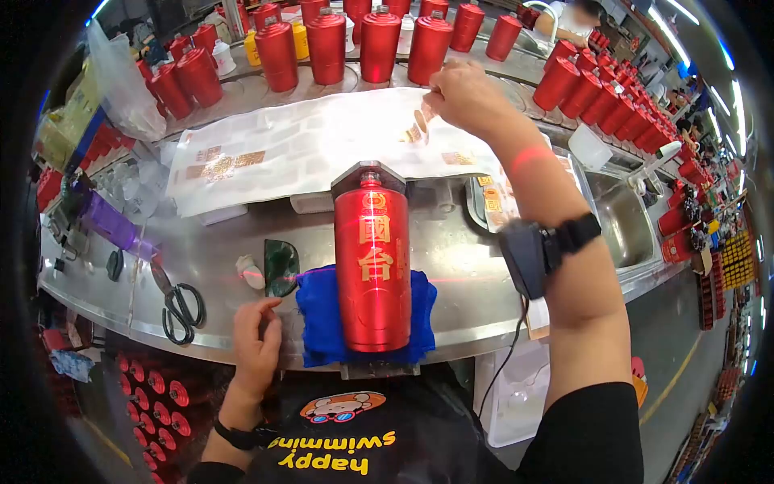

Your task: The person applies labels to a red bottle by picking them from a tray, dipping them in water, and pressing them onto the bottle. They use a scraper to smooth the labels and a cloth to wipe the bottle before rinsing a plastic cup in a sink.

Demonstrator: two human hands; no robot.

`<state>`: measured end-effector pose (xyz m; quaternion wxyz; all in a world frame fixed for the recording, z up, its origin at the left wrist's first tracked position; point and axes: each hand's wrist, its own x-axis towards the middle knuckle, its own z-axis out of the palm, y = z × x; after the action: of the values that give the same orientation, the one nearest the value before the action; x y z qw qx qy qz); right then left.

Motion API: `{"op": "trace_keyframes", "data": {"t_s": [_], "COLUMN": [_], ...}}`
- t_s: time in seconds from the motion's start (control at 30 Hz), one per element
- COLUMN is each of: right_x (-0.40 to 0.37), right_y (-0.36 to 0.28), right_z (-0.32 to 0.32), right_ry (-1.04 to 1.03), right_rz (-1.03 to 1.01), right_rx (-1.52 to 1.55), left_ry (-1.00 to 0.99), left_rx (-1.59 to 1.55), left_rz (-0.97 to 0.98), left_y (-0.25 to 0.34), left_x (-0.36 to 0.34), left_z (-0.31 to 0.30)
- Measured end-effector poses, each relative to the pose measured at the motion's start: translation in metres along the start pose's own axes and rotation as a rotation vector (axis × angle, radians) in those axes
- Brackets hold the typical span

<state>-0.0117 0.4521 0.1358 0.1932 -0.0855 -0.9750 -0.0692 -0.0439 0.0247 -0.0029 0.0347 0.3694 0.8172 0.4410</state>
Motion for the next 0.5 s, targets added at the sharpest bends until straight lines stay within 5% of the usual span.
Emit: {"op": "trace_keyframes", "data": {"t_s": [0.17,0.23,0.3,0.37,0.47,0.5], "right_x": [-0.023,-0.034,-0.047,-0.061,-0.095,-0.104], "right_y": [-0.057,-0.075,-0.095,-0.109,-0.125,-0.124], "right_z": [-0.079,-0.103,-0.123,-0.143,-0.151,-0.146], "right_ry": [0.135,0.101,0.039,0.090,0.083,0.132], "right_rz": [-0.197,-0.206,-0.160,-0.312,-0.277,-0.304], "right_rx": [0.145,0.214,0.356,0.476,0.580,0.587], "left_ry": [0.007,0.084,0.053,-0.054,-0.368,-0.564], "left_rx": [-0.146,-0.137,-0.222,-0.507,-0.608,-0.861], "left_rz": [0.034,0.322,0.359,0.361,0.411,0.262], "left_y": [0.024,0.052,0.071,0.095,0.119,0.122], "left_x": [0.026,0.060,0.087,0.109,0.118,0.111], "left_z": [-0.021,-0.027,-0.033,-0.030,-0.022,-0.015]}}
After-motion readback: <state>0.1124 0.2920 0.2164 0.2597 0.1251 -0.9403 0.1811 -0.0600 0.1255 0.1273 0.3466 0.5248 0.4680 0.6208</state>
